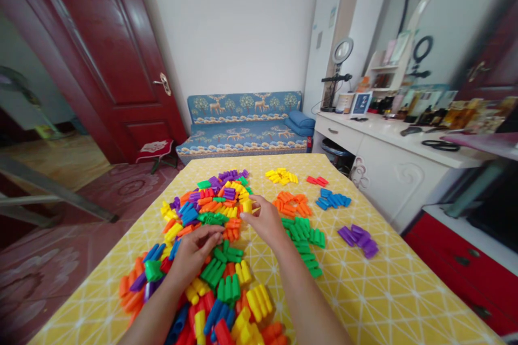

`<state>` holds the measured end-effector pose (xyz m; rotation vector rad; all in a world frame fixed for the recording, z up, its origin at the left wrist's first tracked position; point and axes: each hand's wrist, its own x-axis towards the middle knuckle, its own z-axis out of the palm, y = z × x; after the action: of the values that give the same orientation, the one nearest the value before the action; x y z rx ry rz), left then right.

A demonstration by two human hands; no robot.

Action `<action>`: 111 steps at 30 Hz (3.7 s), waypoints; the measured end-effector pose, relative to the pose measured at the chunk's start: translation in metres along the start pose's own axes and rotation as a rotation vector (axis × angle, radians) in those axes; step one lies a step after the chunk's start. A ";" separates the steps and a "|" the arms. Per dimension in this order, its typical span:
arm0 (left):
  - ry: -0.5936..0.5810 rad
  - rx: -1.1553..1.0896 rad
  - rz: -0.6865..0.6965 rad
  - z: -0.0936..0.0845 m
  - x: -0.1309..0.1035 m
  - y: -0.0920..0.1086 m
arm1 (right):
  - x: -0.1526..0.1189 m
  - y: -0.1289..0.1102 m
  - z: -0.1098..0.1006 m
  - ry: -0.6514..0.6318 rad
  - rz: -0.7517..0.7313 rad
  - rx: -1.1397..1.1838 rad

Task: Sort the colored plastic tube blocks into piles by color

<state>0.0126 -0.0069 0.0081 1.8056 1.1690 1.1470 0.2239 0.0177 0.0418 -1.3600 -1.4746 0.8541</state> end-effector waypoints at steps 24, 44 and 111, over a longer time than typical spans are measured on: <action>-0.010 -0.015 -0.094 0.000 0.001 0.004 | 0.160 0.035 -0.088 0.165 0.081 -0.991; -0.013 0.006 -0.087 -0.001 0.000 0.004 | 0.082 0.034 -0.066 0.166 -0.121 -0.668; 0.079 -0.800 -0.183 -0.038 0.043 0.077 | -0.062 0.026 0.067 0.224 -0.182 0.182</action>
<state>0.0114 0.0090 0.1026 1.0308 0.7296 1.3301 0.1672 -0.0329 -0.0146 -1.1282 -1.2914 0.6781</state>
